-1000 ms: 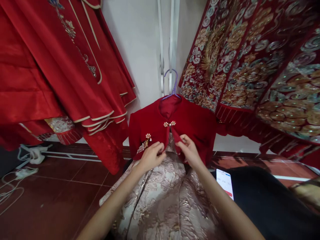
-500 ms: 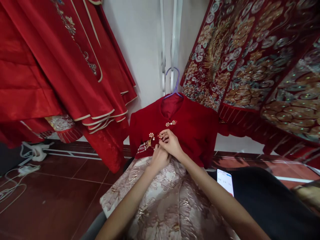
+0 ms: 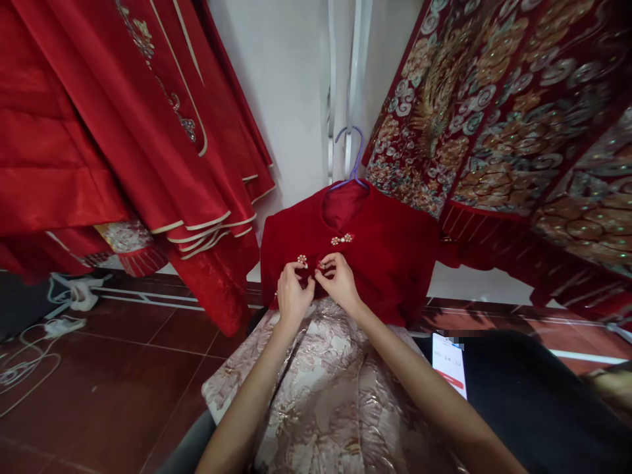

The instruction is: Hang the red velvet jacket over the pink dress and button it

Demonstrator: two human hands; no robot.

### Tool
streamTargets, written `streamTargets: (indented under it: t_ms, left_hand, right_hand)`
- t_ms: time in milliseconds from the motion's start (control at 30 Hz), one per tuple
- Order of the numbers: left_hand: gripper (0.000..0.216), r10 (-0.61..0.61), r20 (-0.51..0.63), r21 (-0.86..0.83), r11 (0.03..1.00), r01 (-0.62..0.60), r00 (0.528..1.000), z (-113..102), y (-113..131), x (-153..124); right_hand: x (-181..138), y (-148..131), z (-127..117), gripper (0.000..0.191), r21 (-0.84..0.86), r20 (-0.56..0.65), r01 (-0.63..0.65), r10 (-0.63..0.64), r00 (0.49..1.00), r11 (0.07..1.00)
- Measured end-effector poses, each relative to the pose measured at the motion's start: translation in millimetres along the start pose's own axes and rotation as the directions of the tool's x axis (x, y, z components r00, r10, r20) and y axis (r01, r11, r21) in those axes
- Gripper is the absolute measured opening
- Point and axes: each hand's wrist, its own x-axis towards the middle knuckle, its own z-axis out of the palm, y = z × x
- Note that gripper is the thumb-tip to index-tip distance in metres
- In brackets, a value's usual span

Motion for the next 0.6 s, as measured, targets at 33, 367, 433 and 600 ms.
streamTargets:
  t_ms: [33,367,433,600]
  left_hand:
    - [0.029,-0.012,0.006,-0.018,1.0,0.012,1.0,1.8,-0.6,0.3]
    - [0.034,-0.095,0.025,-0.394,0.914,0.097,0.995,12.5,-2.2,-3.5]
    - [0.03,-0.111,0.005,-0.437,0.894,0.102,0.994,11.3,-0.3,-3.0]
    - [0.024,-0.164,-0.031,-0.46,0.878,0.132,0.986,8.5,3.7,-0.1]
  right_hand:
    - [-0.2,-0.2,0.3,0.021,0.004,0.01,0.0,0.0,1.0,1.0]
    - [0.5,-8.4,-3.5,0.027,0.003,0.063,-0.018,0.018,0.998,1.0]
    - [0.2,-9.2,-2.6,0.027,0.003,0.057,-0.01,0.01,0.998,1.0]
    - [-1.5,-12.7,2.2,0.019,0.039,0.013,-0.035,0.035,0.999,0.999]
